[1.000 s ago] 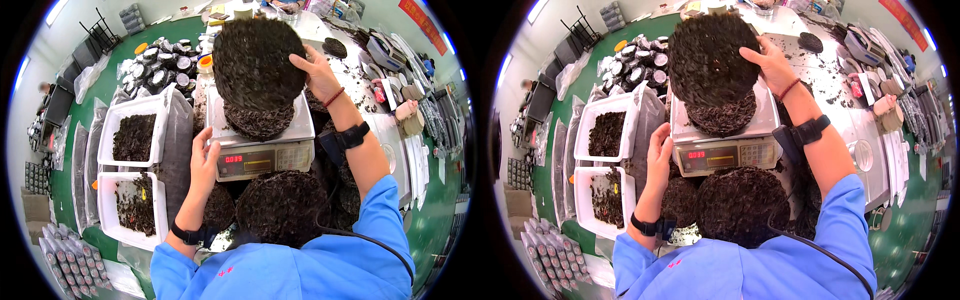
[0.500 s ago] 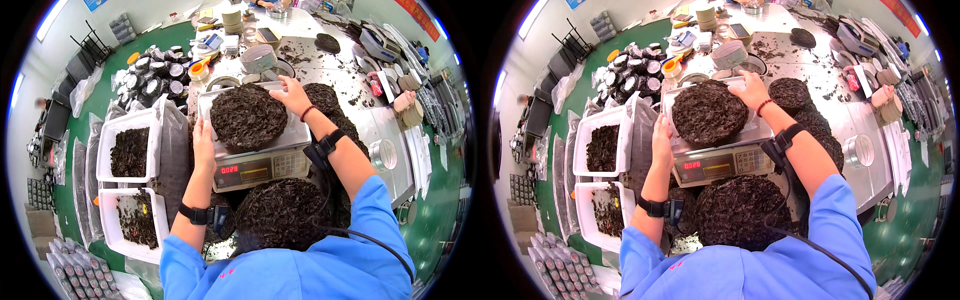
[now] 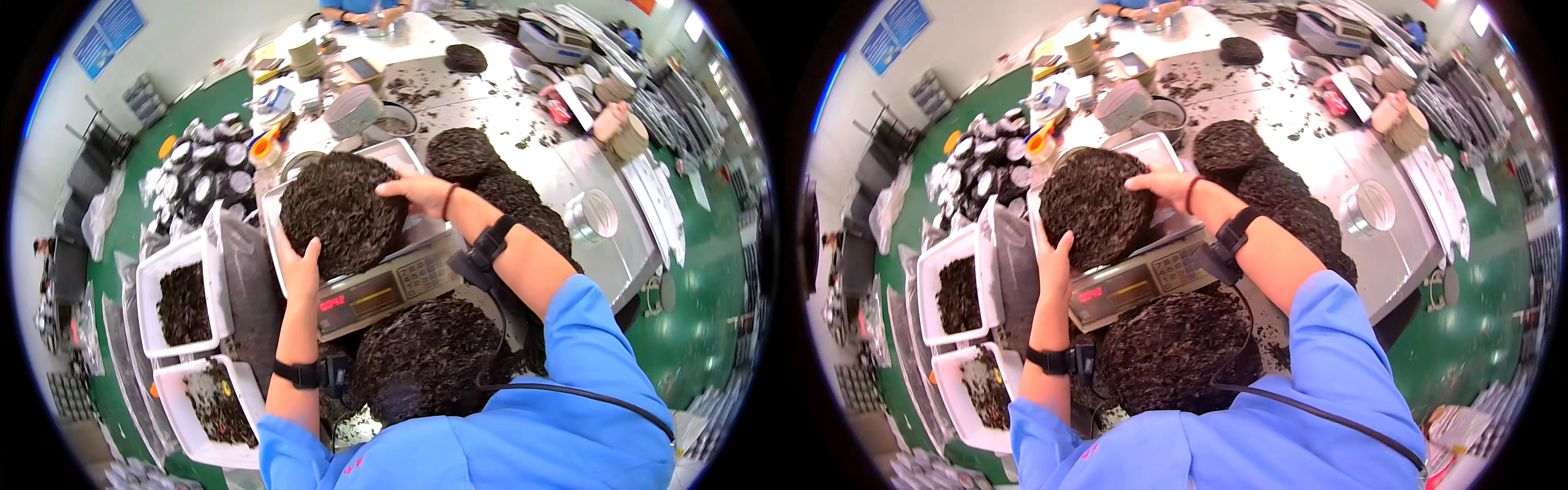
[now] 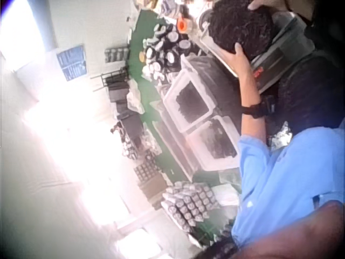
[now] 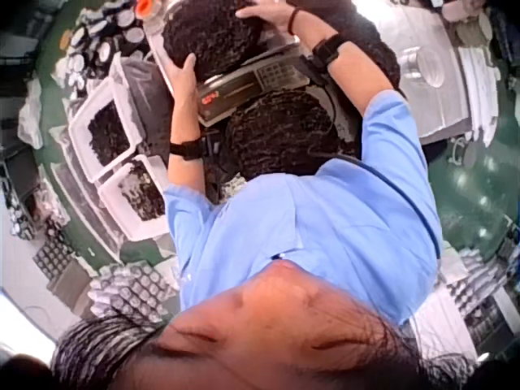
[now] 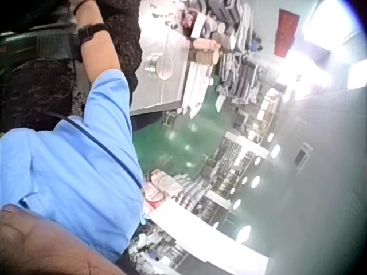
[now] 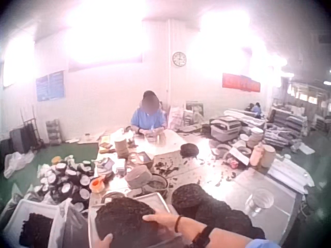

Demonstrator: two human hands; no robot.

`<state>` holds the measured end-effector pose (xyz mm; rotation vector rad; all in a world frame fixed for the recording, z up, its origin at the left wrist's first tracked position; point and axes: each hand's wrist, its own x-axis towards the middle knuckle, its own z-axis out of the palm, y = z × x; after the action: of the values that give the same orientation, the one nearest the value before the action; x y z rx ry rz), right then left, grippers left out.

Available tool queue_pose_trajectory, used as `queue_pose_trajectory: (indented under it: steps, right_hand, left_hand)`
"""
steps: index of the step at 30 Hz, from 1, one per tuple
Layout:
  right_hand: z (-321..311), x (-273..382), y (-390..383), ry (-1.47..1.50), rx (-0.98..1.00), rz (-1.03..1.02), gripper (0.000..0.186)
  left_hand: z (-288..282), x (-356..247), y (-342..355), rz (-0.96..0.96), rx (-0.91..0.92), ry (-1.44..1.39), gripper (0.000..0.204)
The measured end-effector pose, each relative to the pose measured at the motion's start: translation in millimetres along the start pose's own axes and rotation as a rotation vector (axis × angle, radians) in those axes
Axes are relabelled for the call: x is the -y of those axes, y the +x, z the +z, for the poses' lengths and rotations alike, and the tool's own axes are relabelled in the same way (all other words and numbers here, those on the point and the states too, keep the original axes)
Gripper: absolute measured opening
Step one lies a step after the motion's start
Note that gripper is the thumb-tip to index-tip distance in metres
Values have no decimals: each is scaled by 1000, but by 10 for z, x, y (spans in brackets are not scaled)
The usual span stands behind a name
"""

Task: The person weighs circular dried tea cakes on a digital scale, moving them from a plastic bin to the scale and then to a stack on the work table, also handling a large cylindrical bundle of the product.

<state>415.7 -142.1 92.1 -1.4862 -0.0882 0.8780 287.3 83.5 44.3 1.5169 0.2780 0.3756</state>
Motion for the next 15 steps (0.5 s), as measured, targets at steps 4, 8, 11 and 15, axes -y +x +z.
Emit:
queue_pose_trajectory:
  steps: [4,8,11,15]
  right_hand:
    - [-515,-272,76,-34,89,-356,51]
    - [-1427,-113,-461,394,-201,-539,46]
    - [-2056,-512,-472,608,-644,-495,41]
    - [-2559,-1202,-233,725,-826,-336,36]
  left_hand:
    - [145,-189,-139,-209,-48,42,74]
    - [-111,-618,-574,-74,219,197,74]
    - [-307,-790,-1133,-116,429,274,79]
    - [-336,-788,-1661,-243,585,442,99]
